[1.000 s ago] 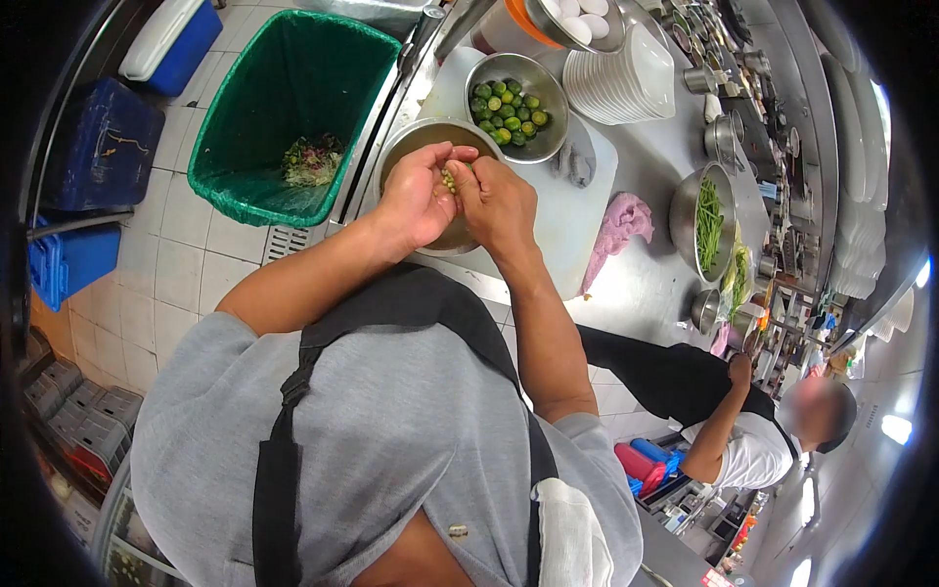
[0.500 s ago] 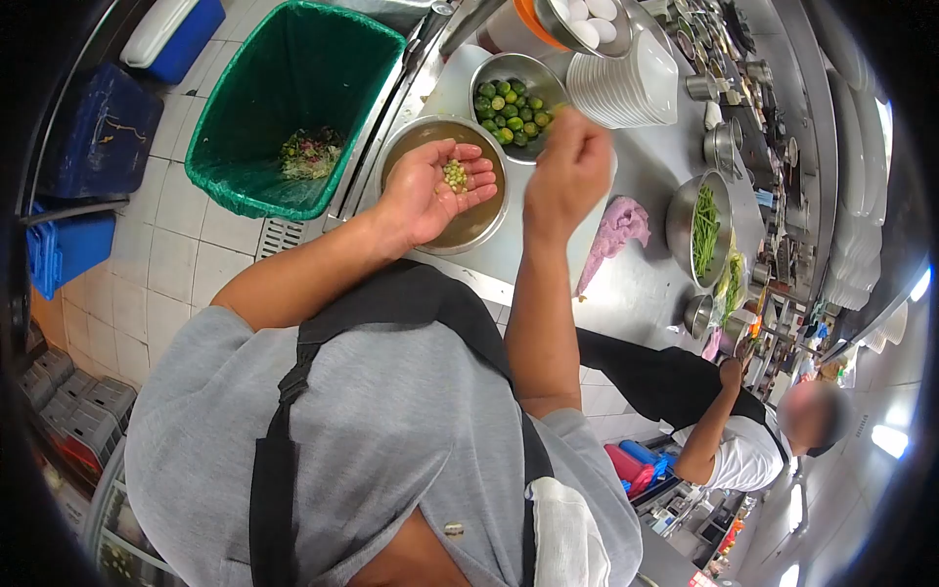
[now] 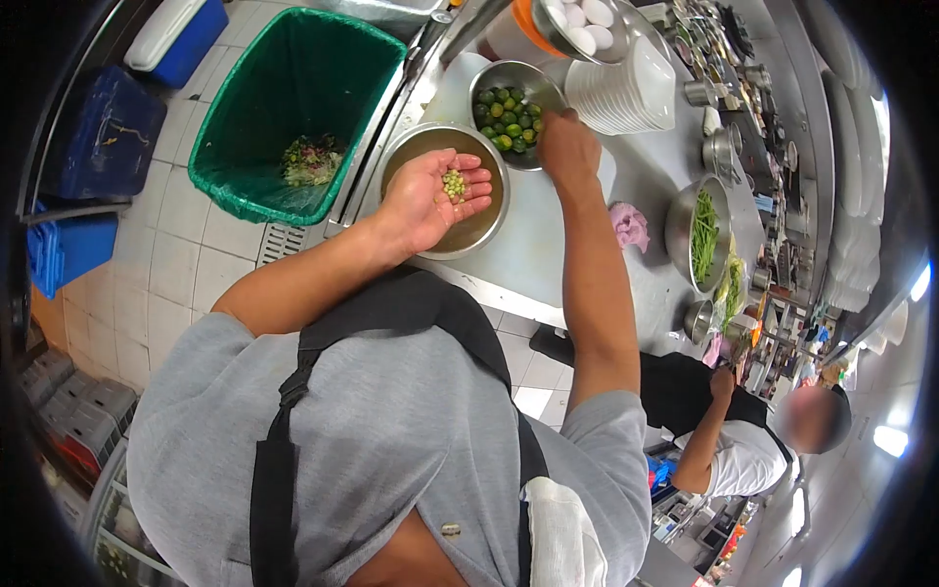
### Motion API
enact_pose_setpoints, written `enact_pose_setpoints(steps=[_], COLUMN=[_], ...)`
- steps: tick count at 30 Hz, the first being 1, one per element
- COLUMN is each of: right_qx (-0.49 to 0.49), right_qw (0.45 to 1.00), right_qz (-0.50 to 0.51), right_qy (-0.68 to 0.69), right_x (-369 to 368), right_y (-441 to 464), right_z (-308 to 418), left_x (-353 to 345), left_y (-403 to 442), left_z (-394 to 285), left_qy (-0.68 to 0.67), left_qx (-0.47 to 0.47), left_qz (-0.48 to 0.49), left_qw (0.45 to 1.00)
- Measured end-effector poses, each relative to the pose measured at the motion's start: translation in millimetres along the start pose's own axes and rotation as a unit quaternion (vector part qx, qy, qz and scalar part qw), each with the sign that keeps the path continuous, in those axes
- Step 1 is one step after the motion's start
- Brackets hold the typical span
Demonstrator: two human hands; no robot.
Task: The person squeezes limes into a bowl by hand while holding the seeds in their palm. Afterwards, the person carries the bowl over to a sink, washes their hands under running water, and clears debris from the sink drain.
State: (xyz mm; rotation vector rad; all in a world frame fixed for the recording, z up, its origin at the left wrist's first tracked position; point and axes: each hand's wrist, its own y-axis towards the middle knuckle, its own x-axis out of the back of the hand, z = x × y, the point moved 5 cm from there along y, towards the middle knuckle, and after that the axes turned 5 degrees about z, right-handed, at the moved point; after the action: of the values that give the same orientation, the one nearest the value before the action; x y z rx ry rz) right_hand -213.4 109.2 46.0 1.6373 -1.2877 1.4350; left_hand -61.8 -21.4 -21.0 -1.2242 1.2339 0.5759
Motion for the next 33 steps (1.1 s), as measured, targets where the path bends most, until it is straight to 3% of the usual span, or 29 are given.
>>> enact_pose_setpoints(steps=[6, 10, 13, 14, 16, 20, 23, 26, 28, 33], right_qx=[0.078, 0.071, 0.083, 0.055, -0.014, -0.026, -0.009, 0.0, 0.019, 0.132], right_qw=[0.996, 0.997, 0.977, 0.959, 0.882, 0.531, 0.492, 0.539, 0.683, 0.896], right_qz=[-0.027, -0.015, -0.123, -0.09, -0.026, -0.002, 0.014, 0.016, 0.027, -0.097], right_qy=[0.04, 0.04, 0.153, 0.264, 0.471, 0.847, 0.87, 0.842, 0.729, 0.413], right_x=[-12, -22, -5, -7, 6, 10, 26, 18, 18, 24], right_y=[0, 2, 2, 3, -9, -46, -76, -100, -116, -137], right_z=[11, 8, -3, -11, -13, 9, 34, 48, 59, 89], left_x=[2, 2, 2, 2, 3, 4, 2, 1, -2, -2], left_y=[0, 2, 1, 2, 2, 5, 2, 3, 1, 1], left_z=[-1, -1, -2, -2, -3, -3, -3, -1, 0, 1], left_qy=[0.003, 0.01, 0.012, 0.007, -0.001, -0.016, -0.017, -0.021, -0.025, -0.017], left_qx=[-0.008, -0.006, -0.011, -0.014, -0.012, -0.01, -0.001, 0.002, 0.0, -0.023], left_qz=[-0.014, -0.009, -0.017, -0.015, -0.005, 0.0, -0.005, -0.004, -0.004, 0.003], left_qw=[1.0, 1.0, 1.0, 1.0, 1.0, 1.0, 1.0, 1.0, 1.0, 1.0])
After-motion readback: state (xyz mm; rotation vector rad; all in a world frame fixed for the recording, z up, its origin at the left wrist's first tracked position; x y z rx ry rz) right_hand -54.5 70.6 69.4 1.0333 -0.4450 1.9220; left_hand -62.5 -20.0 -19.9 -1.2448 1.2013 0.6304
